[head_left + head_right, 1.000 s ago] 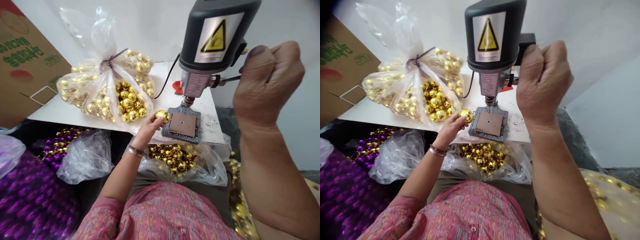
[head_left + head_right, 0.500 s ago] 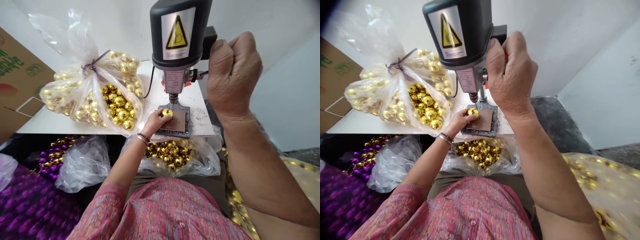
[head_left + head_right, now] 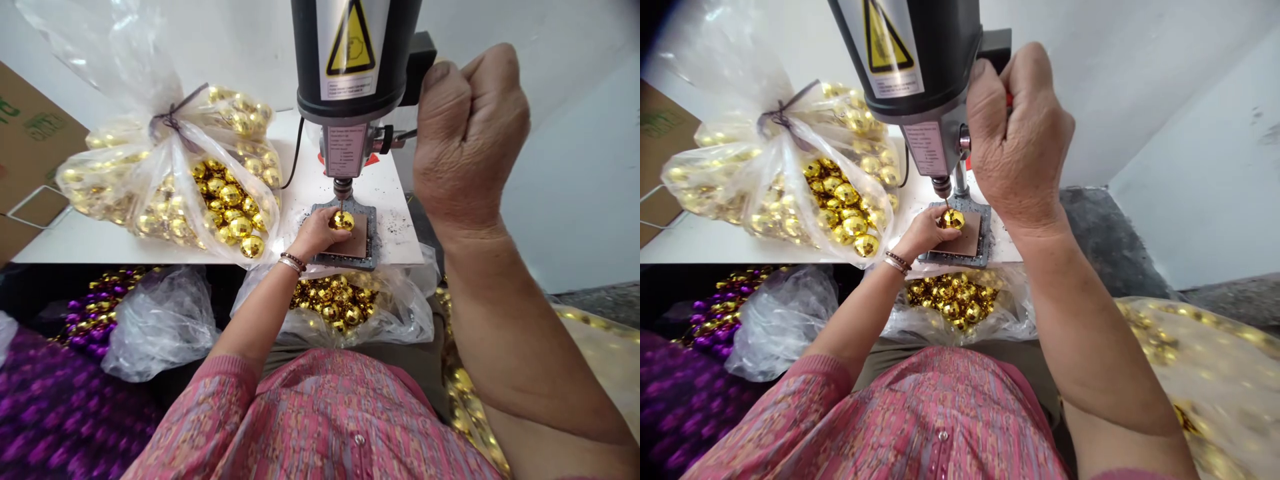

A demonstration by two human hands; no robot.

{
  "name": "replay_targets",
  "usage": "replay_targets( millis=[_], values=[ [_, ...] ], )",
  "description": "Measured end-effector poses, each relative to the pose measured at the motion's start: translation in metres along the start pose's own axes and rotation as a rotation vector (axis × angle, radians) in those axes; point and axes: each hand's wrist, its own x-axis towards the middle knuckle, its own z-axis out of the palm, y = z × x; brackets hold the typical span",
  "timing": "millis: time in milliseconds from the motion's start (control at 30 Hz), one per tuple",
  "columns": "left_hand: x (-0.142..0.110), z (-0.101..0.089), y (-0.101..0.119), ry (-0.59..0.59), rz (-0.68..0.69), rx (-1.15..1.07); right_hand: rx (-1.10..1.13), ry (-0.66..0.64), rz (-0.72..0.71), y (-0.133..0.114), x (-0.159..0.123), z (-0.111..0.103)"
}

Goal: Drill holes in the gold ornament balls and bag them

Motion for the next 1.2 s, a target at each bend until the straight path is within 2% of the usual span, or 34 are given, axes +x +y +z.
replay_targets(
  millis=[100, 267, 400, 600, 767, 1000, 1100, 1200],
  values=[
    [-0.001, 0.001, -0.002, -0.056, -0.039, -0.121, 0.031, 0.013, -0.028, -0.002, -0.005, -0.002],
    [-0.003, 0.006, -0.009, 0.01, -0.051, -0.196, 0.053, 0.048, -0.073, 0.0, -0.027, -0.002],
    [-0.003, 0.008, -0.01, -0.007, -0.06, -0.183, 0.053, 0.109, -0.121, 0.009, -0.045, 0.001],
    [-0.005, 0.008, -0.01, -0.014, -0.072, -0.193, -0.011, 0.212, -0.254, 0.023, -0.055, 0.008],
    [-0.006, 0.008, -0.012, -0.042, -0.019, -0.187, -0.048, 0.31, -0.322, 0.036, -0.063, 0.017],
    [-0.008, 0.007, -0.011, -0.036, 0.009, -0.169, 0.001, 0.306, -0.334, 0.046, -0.084, 0.026],
    [-0.008, 0.007, -0.01, -0.039, 0.012, -0.16, 0.019, 0.346, -0.324, 0.041, -0.076, 0.027],
    [-0.008, 0.009, -0.009, -0.034, -0.013, -0.193, 0.032, 0.373, -0.244, 0.027, -0.04, 0.022]
  ],
)
